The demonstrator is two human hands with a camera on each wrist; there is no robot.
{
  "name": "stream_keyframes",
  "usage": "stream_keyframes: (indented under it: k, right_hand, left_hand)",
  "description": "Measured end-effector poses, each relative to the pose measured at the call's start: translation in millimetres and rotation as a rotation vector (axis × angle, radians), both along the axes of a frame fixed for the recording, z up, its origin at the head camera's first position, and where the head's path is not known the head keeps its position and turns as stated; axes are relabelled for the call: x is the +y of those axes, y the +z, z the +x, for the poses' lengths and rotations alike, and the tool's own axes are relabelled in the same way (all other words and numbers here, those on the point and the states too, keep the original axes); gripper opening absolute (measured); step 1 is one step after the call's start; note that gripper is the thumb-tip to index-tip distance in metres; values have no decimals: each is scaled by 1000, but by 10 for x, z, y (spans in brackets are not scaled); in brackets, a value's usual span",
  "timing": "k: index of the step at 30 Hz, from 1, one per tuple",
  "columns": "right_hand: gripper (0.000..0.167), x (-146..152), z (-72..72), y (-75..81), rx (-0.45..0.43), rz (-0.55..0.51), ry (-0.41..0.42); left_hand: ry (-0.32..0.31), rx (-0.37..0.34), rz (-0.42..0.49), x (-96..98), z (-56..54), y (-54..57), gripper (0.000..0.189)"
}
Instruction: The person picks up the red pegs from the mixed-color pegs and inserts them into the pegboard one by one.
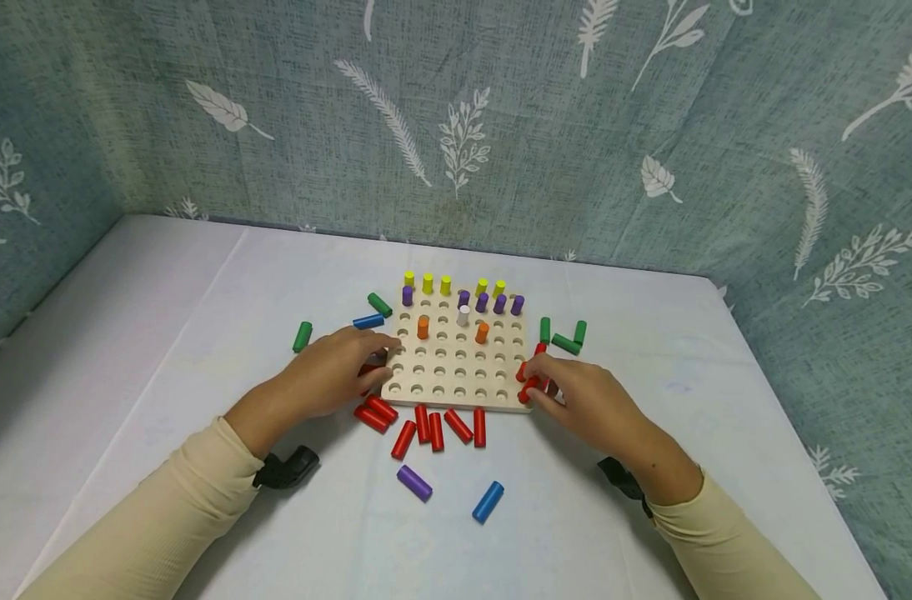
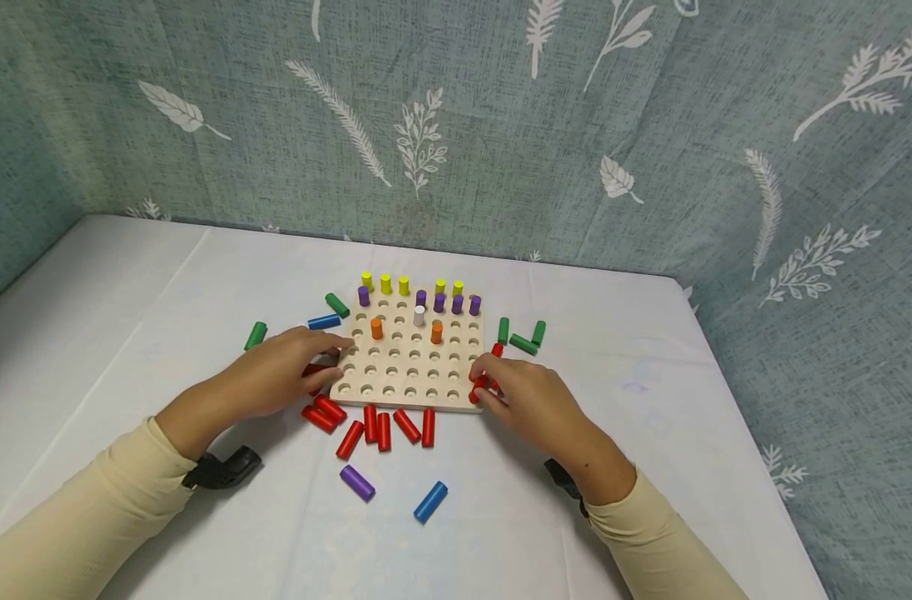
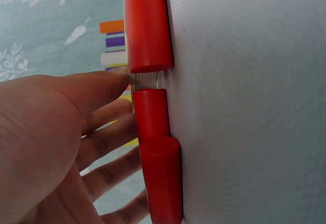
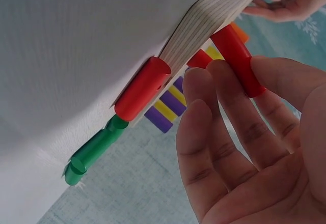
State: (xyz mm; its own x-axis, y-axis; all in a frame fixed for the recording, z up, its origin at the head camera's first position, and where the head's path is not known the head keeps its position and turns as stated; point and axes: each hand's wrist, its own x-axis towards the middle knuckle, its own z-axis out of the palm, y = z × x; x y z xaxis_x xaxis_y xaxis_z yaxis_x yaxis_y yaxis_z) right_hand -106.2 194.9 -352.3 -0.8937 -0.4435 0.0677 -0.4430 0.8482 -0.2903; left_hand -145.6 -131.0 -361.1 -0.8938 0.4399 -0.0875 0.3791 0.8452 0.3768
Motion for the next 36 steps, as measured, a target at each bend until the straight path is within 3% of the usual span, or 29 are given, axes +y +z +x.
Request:
stream_keyframes:
  k: [36]
  right_hand:
    - [29, -23, 9, -24, 50, 27, 1]
  left_hand:
    - [1, 1, -5, 5, -5, -8, 48]
